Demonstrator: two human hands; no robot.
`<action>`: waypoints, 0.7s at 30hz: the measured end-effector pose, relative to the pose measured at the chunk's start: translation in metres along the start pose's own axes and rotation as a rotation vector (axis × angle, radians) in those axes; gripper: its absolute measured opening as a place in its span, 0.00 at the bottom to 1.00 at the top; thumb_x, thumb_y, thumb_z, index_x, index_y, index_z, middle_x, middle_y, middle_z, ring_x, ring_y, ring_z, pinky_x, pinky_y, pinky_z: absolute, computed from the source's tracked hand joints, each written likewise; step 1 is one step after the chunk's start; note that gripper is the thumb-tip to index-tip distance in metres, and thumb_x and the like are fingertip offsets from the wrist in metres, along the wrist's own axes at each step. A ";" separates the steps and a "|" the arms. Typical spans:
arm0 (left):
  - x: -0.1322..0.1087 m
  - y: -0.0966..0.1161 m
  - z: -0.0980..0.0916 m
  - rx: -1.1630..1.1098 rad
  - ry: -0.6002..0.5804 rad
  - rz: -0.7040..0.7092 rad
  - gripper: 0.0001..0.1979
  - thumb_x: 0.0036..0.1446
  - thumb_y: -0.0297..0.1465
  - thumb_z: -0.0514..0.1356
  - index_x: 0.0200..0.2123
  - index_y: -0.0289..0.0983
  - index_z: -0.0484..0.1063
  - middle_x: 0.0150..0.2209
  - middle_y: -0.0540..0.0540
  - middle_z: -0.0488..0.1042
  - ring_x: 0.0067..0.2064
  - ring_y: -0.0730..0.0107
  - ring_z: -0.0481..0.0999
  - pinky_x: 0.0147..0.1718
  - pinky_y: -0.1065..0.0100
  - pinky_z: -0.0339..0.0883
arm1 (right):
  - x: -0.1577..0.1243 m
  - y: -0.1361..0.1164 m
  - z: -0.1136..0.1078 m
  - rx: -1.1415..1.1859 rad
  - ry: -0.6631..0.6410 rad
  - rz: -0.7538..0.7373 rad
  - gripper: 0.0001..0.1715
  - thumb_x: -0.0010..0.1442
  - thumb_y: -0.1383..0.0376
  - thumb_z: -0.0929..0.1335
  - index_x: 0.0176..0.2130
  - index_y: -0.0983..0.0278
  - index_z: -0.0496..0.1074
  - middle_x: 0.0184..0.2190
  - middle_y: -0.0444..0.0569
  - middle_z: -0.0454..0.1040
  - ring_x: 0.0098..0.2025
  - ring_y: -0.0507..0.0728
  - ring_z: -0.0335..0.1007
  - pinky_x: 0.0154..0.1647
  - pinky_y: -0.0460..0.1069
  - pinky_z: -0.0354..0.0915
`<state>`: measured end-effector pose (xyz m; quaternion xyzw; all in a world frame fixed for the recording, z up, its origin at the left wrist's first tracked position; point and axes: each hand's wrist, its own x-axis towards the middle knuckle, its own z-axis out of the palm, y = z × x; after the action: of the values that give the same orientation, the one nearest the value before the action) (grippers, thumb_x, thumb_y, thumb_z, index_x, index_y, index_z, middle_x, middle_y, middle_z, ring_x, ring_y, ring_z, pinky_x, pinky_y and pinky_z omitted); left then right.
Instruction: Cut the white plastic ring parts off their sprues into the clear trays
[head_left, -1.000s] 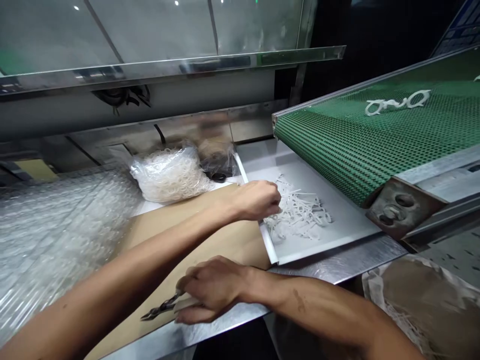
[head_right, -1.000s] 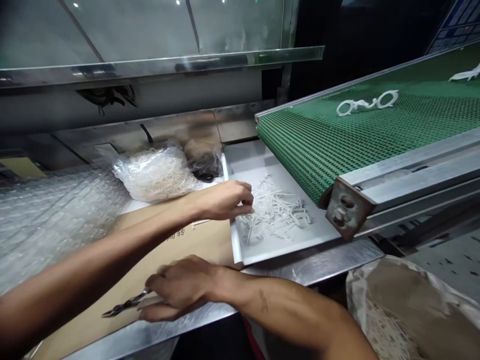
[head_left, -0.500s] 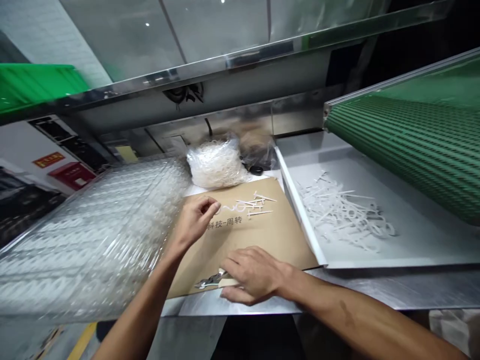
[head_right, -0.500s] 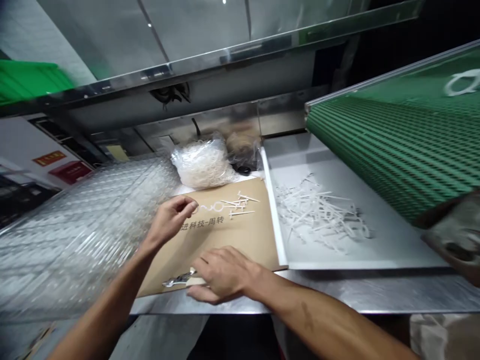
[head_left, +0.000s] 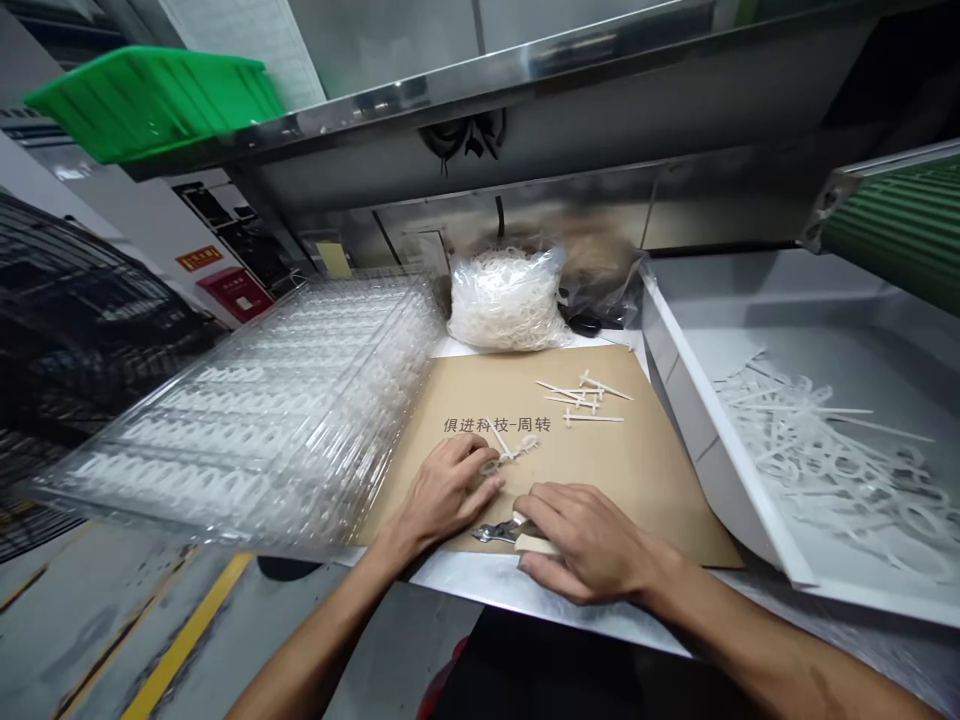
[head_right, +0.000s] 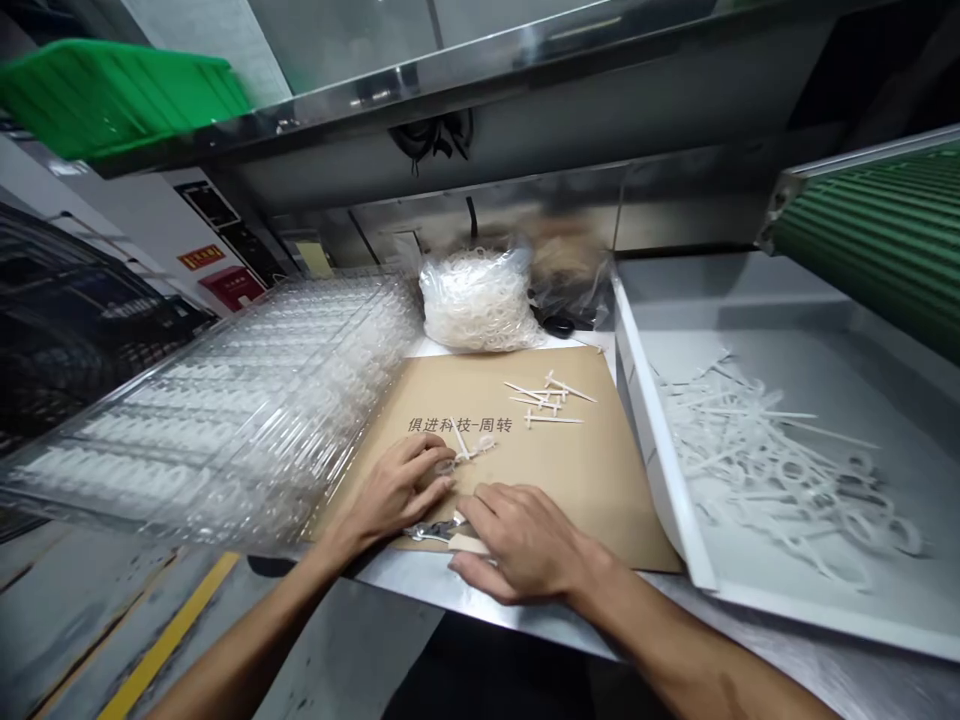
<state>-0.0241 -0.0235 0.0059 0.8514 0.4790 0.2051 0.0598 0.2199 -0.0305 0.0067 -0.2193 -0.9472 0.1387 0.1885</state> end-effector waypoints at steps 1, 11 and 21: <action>-0.001 0.000 0.000 -0.024 0.015 -0.014 0.10 0.65 0.32 0.57 0.49 0.40 0.71 0.47 0.42 0.72 0.47 0.62 0.73 0.48 0.59 0.69 | 0.000 0.001 0.001 0.005 0.005 -0.002 0.18 0.65 0.56 0.62 0.46 0.67 0.69 0.36 0.52 0.74 0.35 0.60 0.69 0.36 0.53 0.65; -0.023 0.017 -0.001 0.147 0.106 0.109 0.08 0.66 0.27 0.55 0.46 0.36 0.71 0.42 0.42 0.74 0.42 0.63 0.73 0.41 0.61 0.68 | -0.002 0.006 0.000 0.064 0.040 0.014 0.18 0.67 0.57 0.61 0.47 0.67 0.67 0.34 0.52 0.72 0.33 0.59 0.67 0.34 0.53 0.65; -0.040 0.010 0.003 0.222 0.258 0.031 0.11 0.64 0.21 0.54 0.47 0.35 0.71 0.41 0.41 0.75 0.40 0.62 0.74 0.40 0.62 0.69 | -0.001 0.006 -0.001 0.074 0.061 -0.018 0.18 0.68 0.57 0.61 0.49 0.67 0.65 0.34 0.53 0.73 0.34 0.60 0.69 0.34 0.53 0.66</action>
<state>-0.0330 -0.0618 -0.0055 0.8268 0.4891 0.2594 -0.0996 0.2239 -0.0255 0.0053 -0.2077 -0.9371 0.1652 0.2268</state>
